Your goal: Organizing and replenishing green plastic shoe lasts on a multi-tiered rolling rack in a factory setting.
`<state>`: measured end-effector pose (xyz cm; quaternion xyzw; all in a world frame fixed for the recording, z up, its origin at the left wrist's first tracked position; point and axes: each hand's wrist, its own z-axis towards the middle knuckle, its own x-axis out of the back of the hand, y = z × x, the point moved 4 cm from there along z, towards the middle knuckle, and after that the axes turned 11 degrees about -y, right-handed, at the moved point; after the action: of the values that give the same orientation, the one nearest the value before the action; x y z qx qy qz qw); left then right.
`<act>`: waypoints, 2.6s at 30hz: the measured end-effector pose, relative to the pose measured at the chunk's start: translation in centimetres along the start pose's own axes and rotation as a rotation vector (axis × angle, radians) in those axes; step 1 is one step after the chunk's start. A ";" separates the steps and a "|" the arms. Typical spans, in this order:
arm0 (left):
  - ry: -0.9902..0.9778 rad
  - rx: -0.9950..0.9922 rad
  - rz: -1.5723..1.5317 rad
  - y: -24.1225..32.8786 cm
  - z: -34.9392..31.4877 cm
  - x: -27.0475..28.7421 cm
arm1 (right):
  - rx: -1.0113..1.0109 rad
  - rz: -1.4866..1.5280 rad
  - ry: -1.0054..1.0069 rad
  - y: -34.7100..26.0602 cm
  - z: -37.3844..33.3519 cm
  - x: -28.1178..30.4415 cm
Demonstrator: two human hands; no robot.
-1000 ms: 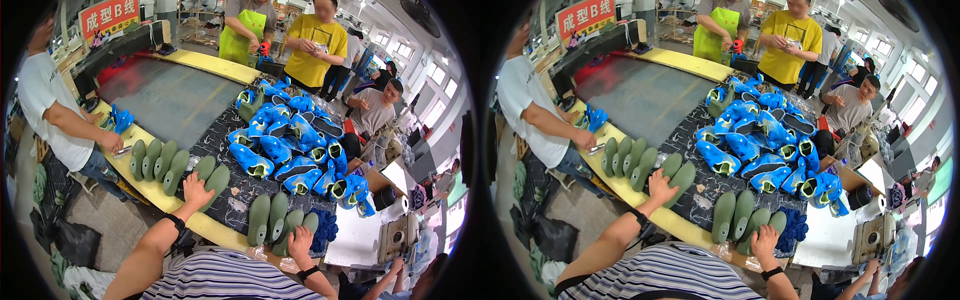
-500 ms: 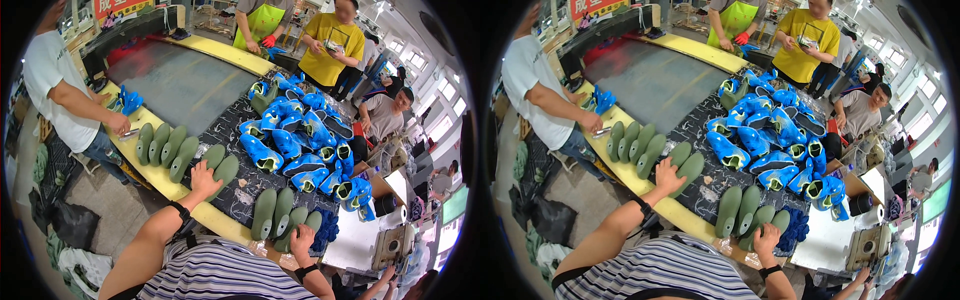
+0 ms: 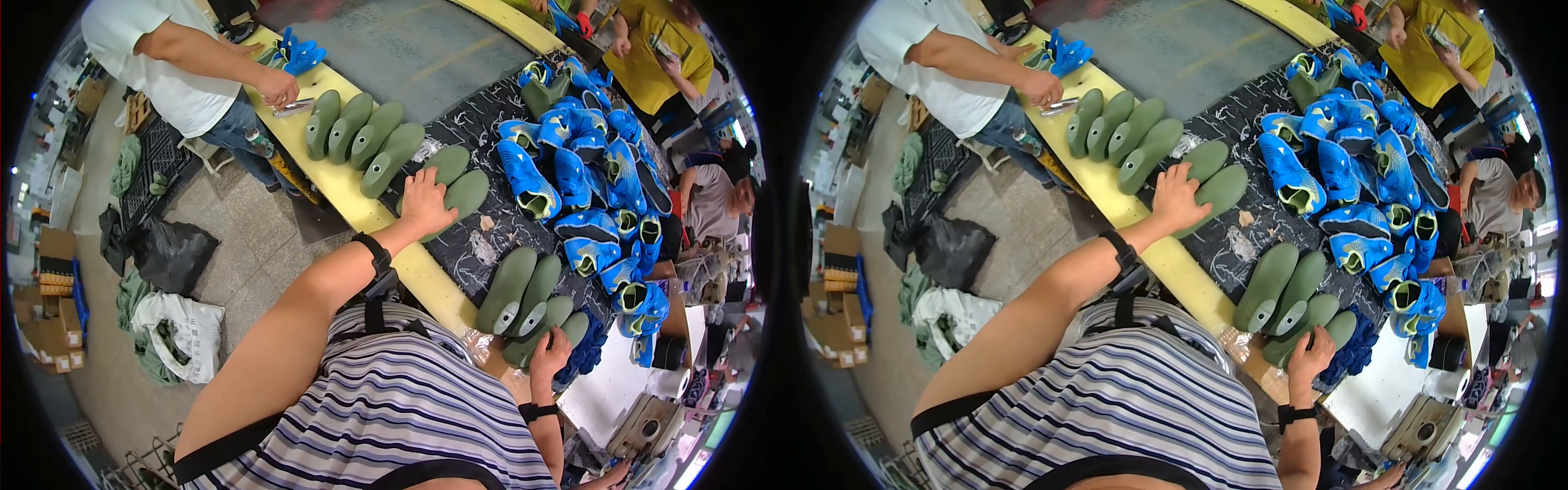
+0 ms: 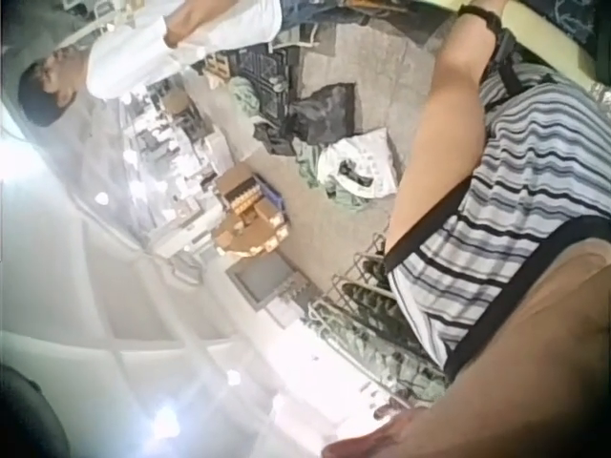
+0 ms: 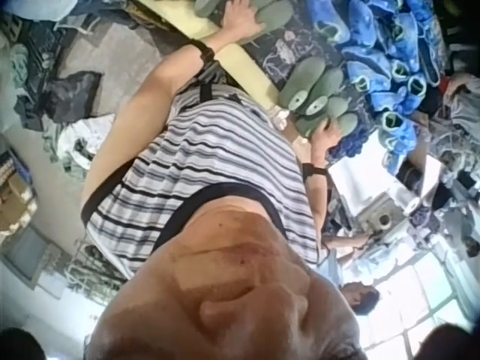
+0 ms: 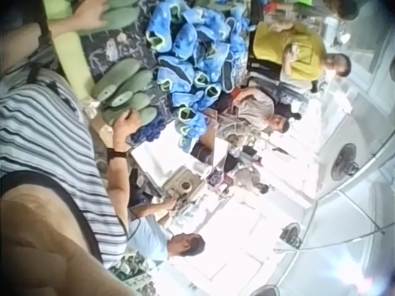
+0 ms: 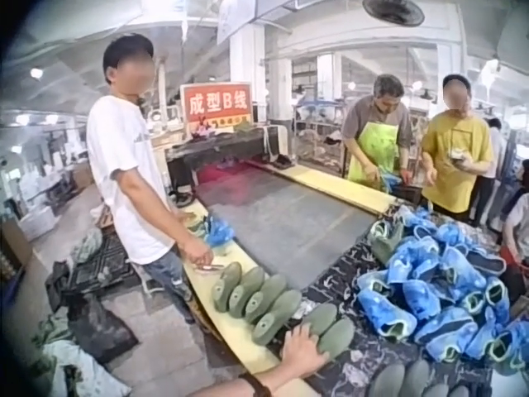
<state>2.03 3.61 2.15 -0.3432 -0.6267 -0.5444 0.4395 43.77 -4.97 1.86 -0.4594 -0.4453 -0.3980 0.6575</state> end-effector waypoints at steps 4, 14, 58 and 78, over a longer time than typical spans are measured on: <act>0.058 -0.033 0.028 0.1 -0.4 -0.3 | 0.009 0.011 0.020 0.0 -0.6 0.1; 0.140 -0.089 -0.196 -2.2 1.5 -0.6 | -0.039 0.035 0.051 -0.3 -0.2 0.1; -0.062 -0.104 -0.017 -2.5 3.7 -0.6 | -0.058 0.152 0.128 -0.4 -0.7 1.3; -0.050 -0.088 0.004 -2.3 3.4 -0.6 | -0.033 0.167 0.144 -0.4 -0.9 1.4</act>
<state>-0.42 6.60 0.64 -0.3771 -0.6124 -0.5615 0.4093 44.01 -6.08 3.12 -0.4759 -0.3507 -0.3811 0.7109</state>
